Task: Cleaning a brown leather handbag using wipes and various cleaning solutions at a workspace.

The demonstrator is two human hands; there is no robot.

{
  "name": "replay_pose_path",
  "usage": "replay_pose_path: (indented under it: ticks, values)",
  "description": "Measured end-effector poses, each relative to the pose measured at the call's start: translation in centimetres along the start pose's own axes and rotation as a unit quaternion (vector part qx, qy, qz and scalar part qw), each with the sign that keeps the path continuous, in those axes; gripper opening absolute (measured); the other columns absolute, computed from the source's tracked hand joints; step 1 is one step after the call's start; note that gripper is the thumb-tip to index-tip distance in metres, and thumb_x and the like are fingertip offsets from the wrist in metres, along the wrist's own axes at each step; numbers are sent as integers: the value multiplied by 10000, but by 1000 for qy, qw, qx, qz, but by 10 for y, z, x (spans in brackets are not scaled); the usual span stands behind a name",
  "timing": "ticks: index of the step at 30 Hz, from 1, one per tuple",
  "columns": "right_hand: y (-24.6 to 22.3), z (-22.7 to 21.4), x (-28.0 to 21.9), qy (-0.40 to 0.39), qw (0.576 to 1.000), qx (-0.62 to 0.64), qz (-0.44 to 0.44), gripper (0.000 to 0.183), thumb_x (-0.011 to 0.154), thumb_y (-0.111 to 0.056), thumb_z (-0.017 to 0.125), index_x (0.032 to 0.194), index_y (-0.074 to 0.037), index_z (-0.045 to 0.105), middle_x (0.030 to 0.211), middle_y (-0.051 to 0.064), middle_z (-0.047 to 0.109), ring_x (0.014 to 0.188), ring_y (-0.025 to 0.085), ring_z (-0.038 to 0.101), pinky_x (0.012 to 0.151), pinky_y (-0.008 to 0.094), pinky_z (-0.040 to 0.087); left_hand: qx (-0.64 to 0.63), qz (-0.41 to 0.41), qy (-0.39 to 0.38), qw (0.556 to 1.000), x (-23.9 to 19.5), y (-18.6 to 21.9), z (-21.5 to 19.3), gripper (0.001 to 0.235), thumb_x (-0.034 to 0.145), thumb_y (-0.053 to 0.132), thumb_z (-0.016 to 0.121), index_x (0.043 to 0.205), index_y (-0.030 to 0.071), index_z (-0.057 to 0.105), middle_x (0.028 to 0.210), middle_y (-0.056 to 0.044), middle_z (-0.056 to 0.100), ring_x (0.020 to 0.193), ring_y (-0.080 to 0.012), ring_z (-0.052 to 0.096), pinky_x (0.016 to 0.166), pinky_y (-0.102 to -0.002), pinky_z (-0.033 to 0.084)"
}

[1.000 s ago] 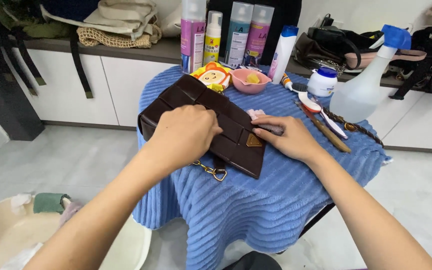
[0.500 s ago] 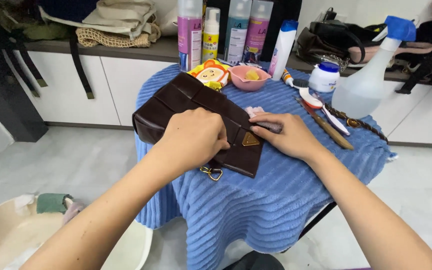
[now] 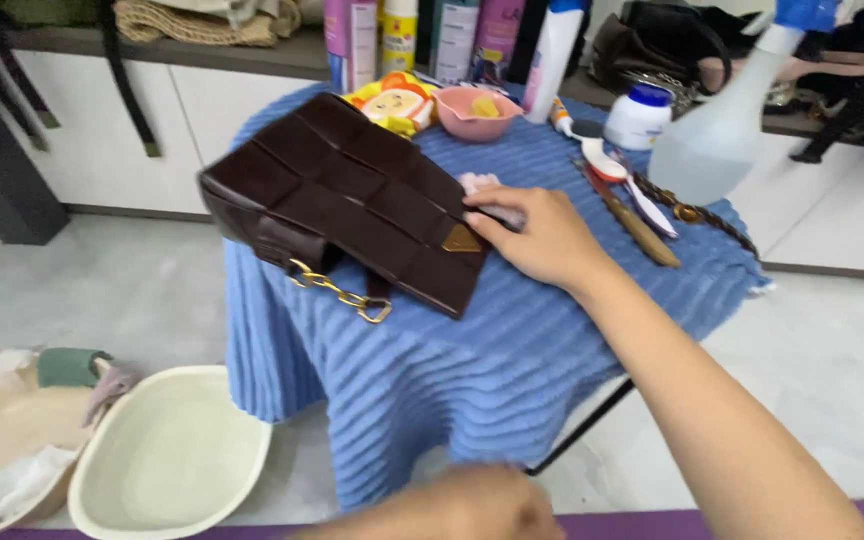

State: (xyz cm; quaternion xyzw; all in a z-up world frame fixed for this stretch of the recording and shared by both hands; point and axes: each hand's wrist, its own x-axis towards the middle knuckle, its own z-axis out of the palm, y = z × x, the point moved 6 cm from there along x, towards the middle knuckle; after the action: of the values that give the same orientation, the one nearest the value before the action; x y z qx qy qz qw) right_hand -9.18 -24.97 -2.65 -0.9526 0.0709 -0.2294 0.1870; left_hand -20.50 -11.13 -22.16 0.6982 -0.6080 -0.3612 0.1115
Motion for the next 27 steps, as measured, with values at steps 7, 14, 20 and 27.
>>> replay_pose_path:
  ticks: [7,14,20,27]
  values:
    - [-4,-4,-7,1,997,79,-13,280,952,-271,667,1210,-216,764,1313,85,701,1313,331,573,1111,478,444,25,251,93,963,230,-196,77,293,1021,384,472,1135,167,634,1114,-72,681,982,-253,638,869,-422,506]
    - [-4,-2,-6,-10,997,77,-8,295,954,-269,641,1220,-221,761,1295,76,718,1307,343,588,1129,490,412,40,192,67,978,211,-167,52,343,983,432,484,1166,185,636,1152,-73,678,1037,-269,625,888,-415,494]
    - [-9,-5,-9,-17,997,67,-19,329,962,-261,624,1267,-202,735,1314,98,706,1292,360,596,1112,487,433,44,152,63,985,190,-133,28,392,951,473,494,1193,199,637,1184,-75,676,1085,-284,613,906,-410,483]
    - [-13,-12,-10,27,992,113,-54,750,898,-91,662,1574,-47,339,1460,339,516,1307,456,552,1121,556,437,58,96,65,992,143,-92,-23,456,914,521,505,1225,216,639,1222,-76,674,1141,-301,600,926,-405,471]
